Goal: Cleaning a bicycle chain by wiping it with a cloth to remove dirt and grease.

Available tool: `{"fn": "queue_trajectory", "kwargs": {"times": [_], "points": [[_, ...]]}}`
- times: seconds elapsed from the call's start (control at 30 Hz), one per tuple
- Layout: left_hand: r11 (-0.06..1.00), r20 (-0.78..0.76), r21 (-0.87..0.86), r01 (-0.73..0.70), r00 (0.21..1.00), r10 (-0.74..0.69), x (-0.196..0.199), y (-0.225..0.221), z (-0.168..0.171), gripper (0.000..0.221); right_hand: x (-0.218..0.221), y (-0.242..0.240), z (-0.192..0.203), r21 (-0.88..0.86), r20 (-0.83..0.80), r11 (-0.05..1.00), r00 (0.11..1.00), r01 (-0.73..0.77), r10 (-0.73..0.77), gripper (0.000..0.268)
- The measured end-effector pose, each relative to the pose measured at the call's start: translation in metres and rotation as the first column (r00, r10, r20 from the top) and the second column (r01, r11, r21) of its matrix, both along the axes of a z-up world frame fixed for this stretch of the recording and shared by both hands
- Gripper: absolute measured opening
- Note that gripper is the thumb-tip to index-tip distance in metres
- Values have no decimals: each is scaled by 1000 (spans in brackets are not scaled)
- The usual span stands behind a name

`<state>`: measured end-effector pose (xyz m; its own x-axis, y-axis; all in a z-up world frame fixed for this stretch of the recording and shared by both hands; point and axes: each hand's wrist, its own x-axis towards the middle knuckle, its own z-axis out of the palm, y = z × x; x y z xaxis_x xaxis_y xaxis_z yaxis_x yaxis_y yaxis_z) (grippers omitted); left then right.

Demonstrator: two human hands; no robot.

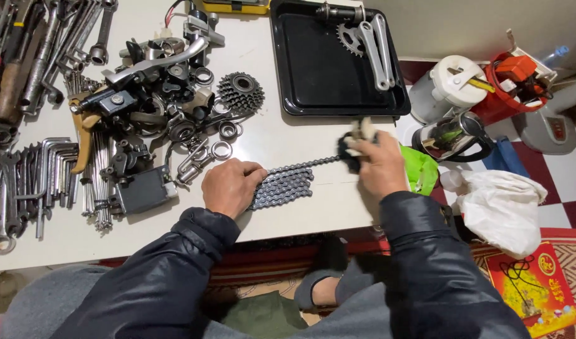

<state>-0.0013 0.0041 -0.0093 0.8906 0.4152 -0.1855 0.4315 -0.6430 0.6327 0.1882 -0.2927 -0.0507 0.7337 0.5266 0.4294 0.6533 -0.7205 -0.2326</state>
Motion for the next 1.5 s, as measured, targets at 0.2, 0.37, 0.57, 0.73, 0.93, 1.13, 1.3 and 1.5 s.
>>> {"fn": "queue_trajectory", "kwargs": {"times": [0.2, 0.37, 0.57, 0.73, 0.93, 1.13, 1.3, 1.5], "points": [[1000, 28, -1, -11, 1000, 11, 1, -1, -7, 26, 11, -23, 2, -31, -20, 972, 972, 232, -232, 21], [1000, 14, 2, -3, 1000, 3, 1, 1, -9, 26, -73, 76, 34, 168, -79, 985, 995, -43, 57, 33], [1000, -5, 1, 3, 1000, -3, 0, 0, -3, 26, -72, 81, 23, 39, 125, 957, 952, -287, 281, 12], [1000, -25, -12, -5, 1000, 5, -1, 0, 5, 26, -23, 3, 5, -12, 213, 987, 964, -157, 156, 19], [1000, -28, -23, -17, 999, 16, 0, -1, 6, 26, 2, -47, 0, -148, 13, 963, 974, 226, -227, 32], [1000, -42, -22, -20, 999, 19, 1, 0, 1, 28, -22, -7, 37, 40, -327, 920, 875, 391, -357, 32], [999, -26, -30, -20, 999, 19, 0, -1, 3, 27, -82, 87, 67, 278, -263, 956, 949, -96, 172, 43], [1000, -26, -14, -5, 1000, 5, 0, 1, 3, 27, -71, 103, 18, -146, -141, 968, 973, -205, 185, 36]]}}
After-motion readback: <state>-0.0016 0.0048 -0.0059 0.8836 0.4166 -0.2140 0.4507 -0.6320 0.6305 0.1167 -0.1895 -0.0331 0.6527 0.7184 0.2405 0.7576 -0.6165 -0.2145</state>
